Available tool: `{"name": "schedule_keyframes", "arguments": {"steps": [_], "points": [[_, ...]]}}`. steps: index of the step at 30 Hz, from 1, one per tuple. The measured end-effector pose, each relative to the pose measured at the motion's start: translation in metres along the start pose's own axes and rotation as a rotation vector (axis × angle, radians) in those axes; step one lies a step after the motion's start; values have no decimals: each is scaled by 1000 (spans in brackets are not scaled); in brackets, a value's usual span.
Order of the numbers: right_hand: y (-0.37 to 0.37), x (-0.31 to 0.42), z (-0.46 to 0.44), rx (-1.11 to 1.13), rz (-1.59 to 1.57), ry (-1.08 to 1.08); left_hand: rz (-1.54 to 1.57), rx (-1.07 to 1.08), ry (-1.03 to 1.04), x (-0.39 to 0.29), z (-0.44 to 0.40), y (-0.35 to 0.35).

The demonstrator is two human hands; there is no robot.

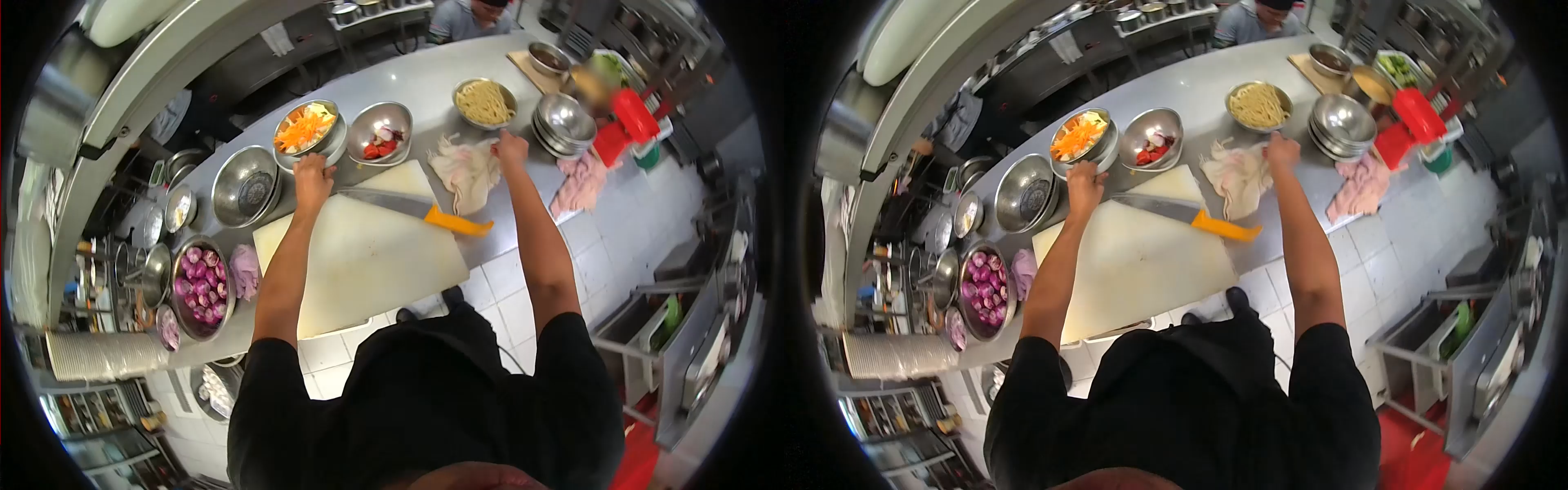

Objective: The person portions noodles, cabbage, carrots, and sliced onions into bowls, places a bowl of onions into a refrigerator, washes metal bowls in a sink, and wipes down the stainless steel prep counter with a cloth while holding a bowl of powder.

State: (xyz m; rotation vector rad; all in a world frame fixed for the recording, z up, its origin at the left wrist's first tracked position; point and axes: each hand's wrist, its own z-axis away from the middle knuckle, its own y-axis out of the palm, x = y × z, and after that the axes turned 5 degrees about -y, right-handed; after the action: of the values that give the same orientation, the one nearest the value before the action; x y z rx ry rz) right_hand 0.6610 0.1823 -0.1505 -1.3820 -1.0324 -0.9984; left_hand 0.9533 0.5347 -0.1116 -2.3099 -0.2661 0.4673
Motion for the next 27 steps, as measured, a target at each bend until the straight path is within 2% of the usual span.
{"name": "schedule_keyframes", "arguments": {"steps": [2, 4, 7, 9, 10, 13, 16, 20, 23, 24, 27], "points": [[8, -23, -46, -9, 7, -26, -40, 32, -45, 2, -4, 6], [6, -8, -55, 67, -153, 92, -41, 27, -63, 5, -4, 14], [10, 22, -48, 117, -262, 124, -107, 98, -124, 8, 3, 24], [12, 38, -45, 139, -188, 133, -97, 105, -169, 9, 12, 29], [18, 40, -49, 150, -148, 136, -117, 182, -216, 11, 14, 30], [46, 44, -68, 264, -214, 140, -270, 264, -295, 5, 17, 27], [87, 49, -74, 353, -159, 139, -300, 154, -446, -30, 12, -3], [154, 54, -71, 445, -212, 146, -133, -61, -558, -74, 28, -55], [198, 61, -61, 531, -271, 156, 19, -122, -719, -106, 55, -88], [210, 64, -57, 554, -268, 153, -11, -149, -712, -111, 69, -94], [241, 69, -49, 598, -232, 149, 104, -106, -914, -142, 93, -121]]}}
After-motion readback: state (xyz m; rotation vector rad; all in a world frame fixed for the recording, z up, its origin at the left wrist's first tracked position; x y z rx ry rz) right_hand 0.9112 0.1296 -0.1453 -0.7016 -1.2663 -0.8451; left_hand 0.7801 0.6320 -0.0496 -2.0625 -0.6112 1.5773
